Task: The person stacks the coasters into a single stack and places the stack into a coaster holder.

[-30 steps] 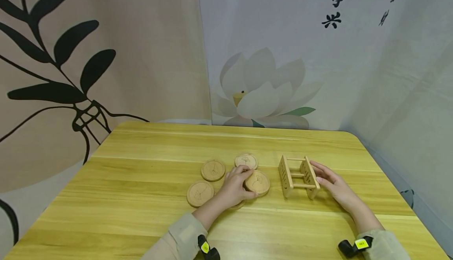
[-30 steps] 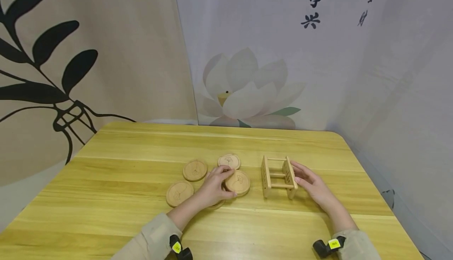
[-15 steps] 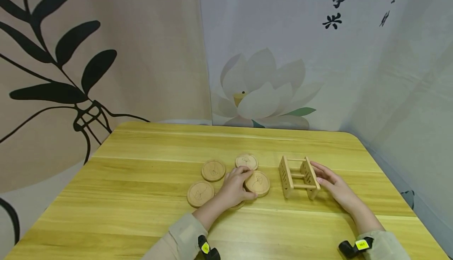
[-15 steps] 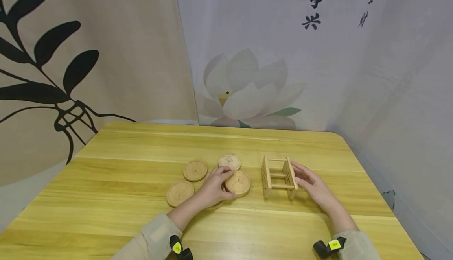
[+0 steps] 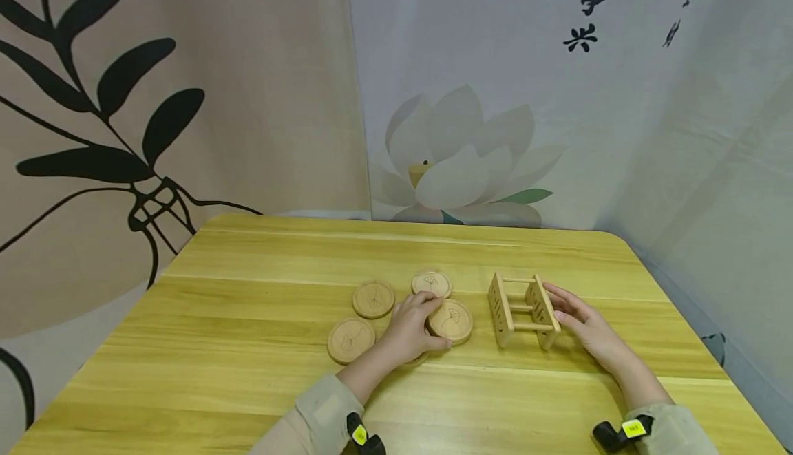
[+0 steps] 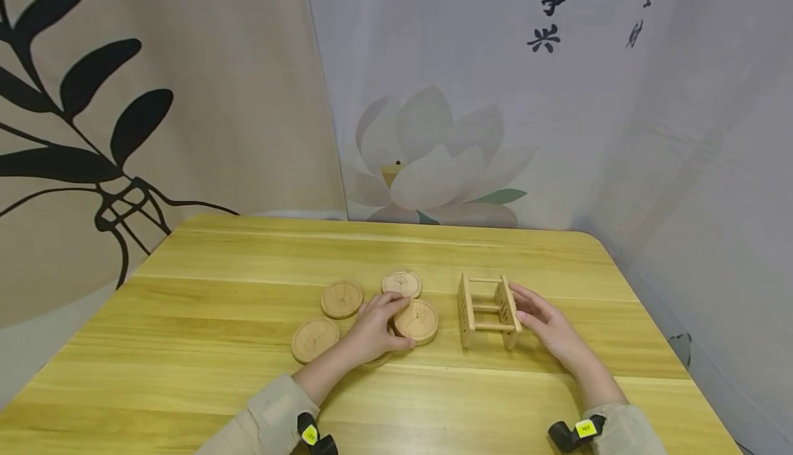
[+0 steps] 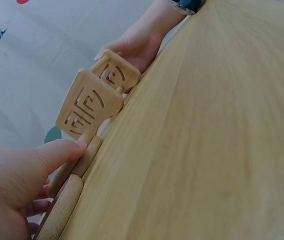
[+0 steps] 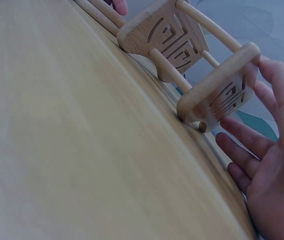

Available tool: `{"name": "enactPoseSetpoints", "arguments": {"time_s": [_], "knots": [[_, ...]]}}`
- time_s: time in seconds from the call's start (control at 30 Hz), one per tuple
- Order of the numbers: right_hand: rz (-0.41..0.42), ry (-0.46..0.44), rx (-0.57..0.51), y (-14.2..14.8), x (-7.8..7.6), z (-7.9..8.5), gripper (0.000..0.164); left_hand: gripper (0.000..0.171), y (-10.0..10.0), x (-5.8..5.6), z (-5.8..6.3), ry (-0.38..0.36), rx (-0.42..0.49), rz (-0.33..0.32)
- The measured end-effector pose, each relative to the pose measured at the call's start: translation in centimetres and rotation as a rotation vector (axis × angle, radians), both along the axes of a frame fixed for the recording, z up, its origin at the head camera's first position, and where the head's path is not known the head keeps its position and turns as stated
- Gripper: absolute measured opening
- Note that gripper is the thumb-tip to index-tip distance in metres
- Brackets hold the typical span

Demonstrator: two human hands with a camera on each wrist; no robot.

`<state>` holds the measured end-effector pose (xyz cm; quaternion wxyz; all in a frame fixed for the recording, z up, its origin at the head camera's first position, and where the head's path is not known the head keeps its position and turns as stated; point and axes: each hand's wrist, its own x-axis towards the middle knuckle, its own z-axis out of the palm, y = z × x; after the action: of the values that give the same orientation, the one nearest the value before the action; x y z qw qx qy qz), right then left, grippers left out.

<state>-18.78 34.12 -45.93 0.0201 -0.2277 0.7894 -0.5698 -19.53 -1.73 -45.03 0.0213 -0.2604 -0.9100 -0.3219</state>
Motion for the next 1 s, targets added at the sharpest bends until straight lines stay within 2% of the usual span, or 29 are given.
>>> {"name": "enactPoseSetpoints", "arguments": {"time_s": [0.17, 0.37, 0.6, 0.77, 1.0], "knots": [[-0.006, -0.001, 0.005, 0.0, 0.0, 0.0, 0.049, 0.08, -0.1, 0.0, 0.1, -0.012, 0.025, -0.003], [-0.021, -0.004, 0.025, 0.0, 0.0, 0.2, 0.049, 0.083, -0.6, -0.3, 0.9, -0.038, 0.082, 0.003], [-0.021, -0.008, 0.026, 0.0, 0.0, 0.2, 0.049, 0.076, -1.4, -1.0, 1.7, -0.055, 0.127, 0.023], [-0.021, -0.006, 0.024, 0.0, 0.0, 0.2, 0.049, 0.076, -1.9, -1.5, 2.0, -0.061, 0.144, 0.035], [-0.03, -0.008, 0.038, -0.2, 0.2, 0.2, 0.049, 0.077, -2.4, -2.0, 2.6, -0.108, 0.133, 0.023]]}}
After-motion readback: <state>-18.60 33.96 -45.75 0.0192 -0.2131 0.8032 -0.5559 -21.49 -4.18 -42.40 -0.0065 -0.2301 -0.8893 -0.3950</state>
